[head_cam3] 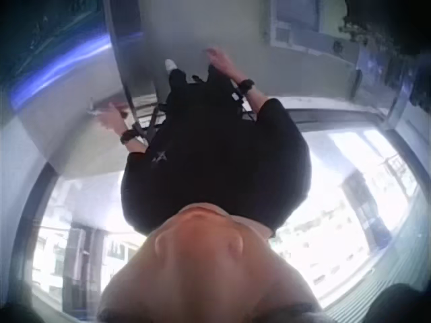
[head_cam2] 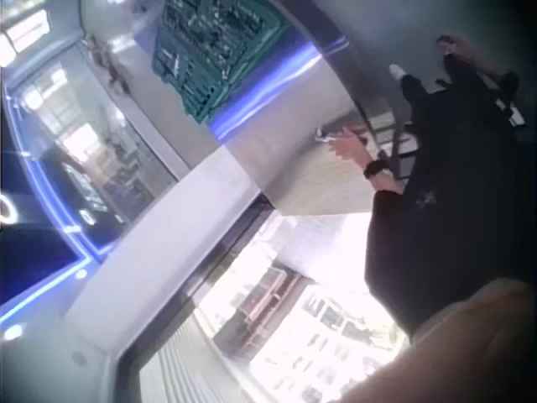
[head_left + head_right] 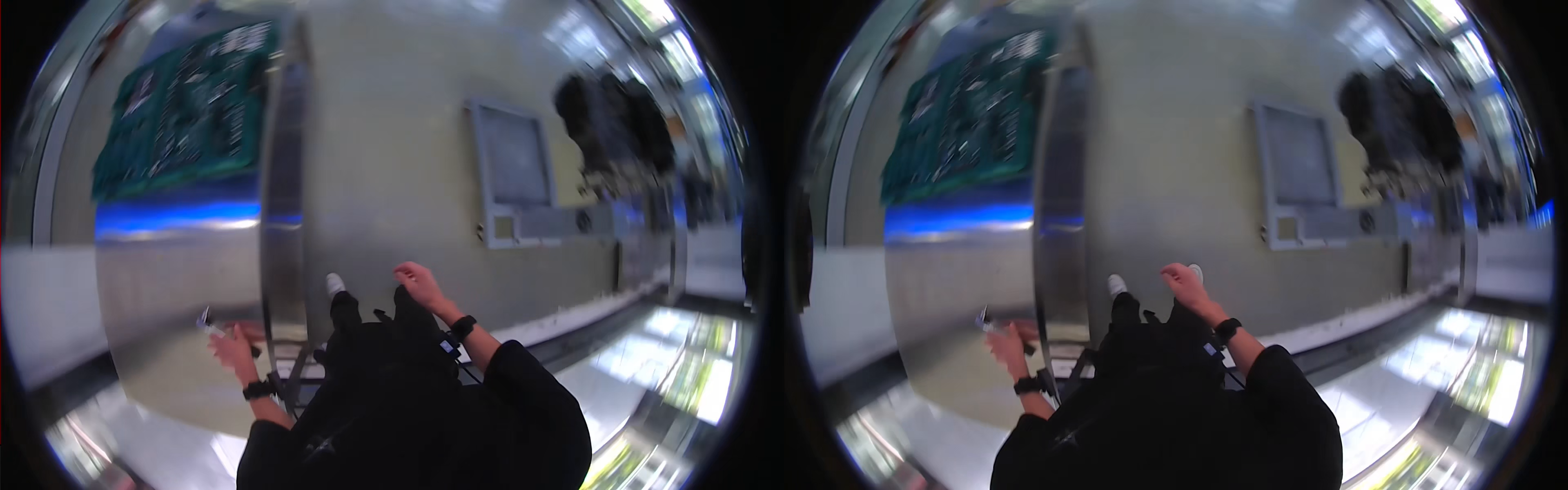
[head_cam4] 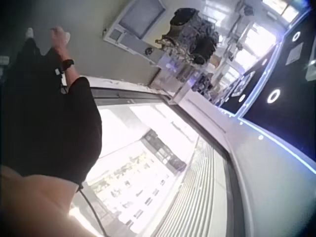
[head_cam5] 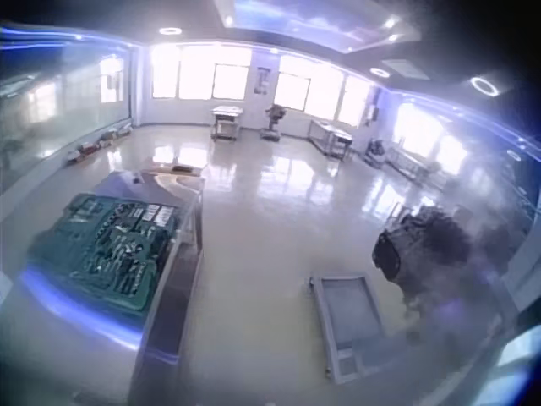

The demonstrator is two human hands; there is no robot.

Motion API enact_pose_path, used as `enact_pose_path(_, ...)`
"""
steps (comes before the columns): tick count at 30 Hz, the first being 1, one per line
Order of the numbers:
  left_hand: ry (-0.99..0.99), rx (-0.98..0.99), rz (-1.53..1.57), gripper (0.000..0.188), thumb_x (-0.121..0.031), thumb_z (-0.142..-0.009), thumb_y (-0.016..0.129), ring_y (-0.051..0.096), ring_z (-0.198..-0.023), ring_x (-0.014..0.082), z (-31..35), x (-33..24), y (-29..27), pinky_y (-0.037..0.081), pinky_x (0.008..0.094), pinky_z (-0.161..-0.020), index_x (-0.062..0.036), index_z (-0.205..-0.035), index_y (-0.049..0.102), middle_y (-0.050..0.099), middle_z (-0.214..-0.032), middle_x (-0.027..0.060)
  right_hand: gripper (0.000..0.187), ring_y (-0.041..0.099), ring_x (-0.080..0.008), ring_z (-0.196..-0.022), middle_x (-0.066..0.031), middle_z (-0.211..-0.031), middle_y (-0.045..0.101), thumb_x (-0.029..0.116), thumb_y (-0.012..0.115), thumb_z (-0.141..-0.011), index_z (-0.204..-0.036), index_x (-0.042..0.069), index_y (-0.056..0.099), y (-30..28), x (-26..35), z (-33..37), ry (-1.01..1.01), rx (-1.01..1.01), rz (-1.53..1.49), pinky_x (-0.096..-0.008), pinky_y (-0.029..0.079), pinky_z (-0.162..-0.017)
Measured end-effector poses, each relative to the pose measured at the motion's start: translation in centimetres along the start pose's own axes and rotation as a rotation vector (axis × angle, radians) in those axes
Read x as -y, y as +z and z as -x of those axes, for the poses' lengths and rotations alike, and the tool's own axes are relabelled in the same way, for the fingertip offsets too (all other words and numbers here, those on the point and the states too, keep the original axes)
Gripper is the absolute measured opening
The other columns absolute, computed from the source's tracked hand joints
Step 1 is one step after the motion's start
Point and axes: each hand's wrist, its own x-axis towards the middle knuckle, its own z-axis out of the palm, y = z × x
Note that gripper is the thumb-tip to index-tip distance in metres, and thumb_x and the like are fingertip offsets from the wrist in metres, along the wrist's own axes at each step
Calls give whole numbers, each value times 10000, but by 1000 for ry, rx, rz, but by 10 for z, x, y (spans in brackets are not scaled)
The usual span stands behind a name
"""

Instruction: The person picks up a socket wrench and a small metal component, then walks to an engine block mounted on a stand. Using the socket wrench and their hands, the person attaches the metal component and then retrieves several additional small sockets and parts from a tool kit to continue the assembly on the side of the engine.

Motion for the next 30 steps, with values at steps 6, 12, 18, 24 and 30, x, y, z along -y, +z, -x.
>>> enact_pose_path(6,1362,356,243,435,-279,-969,583,608,-1116,337,136,-239,-6,526,433,-876,-5,-1304,537,591,-1254,209,183,651,-157,-859,-65,-920,700,137,583,-962,-1079,15,653,-97,-62,89,186,-284,-315,-298,513,-797)
enact_pose_path(12,1872,1085,12,304,-224,-964,607,663,-952,307,426,-414,20,527,389,-818,-42,-1208,601,679,-1043,148,163,651,-134,-848,-65,-890,691,110,560,-976,-1047,7,664,-231,-124,201,222,-725,-225,-285,520,-781)
enact_pose_path(18,1825,1279,194,291,-216,-1002,581,637,-944,175,608,-507,33,513,327,-819,-25,-1222,586,682,-1064,90,174,646,-134,-853,-55,-875,678,107,551,-991,-1045,-20,657,-371,-187,274,253,-1059,-637,-277,514,-800)
enact_pose_path(24,1359,1524,281,392,-244,-993,601,615,-975,181,713,-601,51,524,338,-834,-18,-1298,501,607,-1165,98,181,637,-132,-903,-46,-934,675,117,556,-997,-1094,-16,632,-483,-224,275,224,-1133,-690,-271,498,-846)
enact_pose_path(30,812,1753,532,363,-292,-939,684,597,-962,209,814,-717,60,536,404,-865,-39,-1152,535,539,-1064,79,212,623,-142,-1009,-57,-1047,656,107,570,-986,-1157,-15,601,-610,-226,240,223,-1229,-557,-285,491,-896)
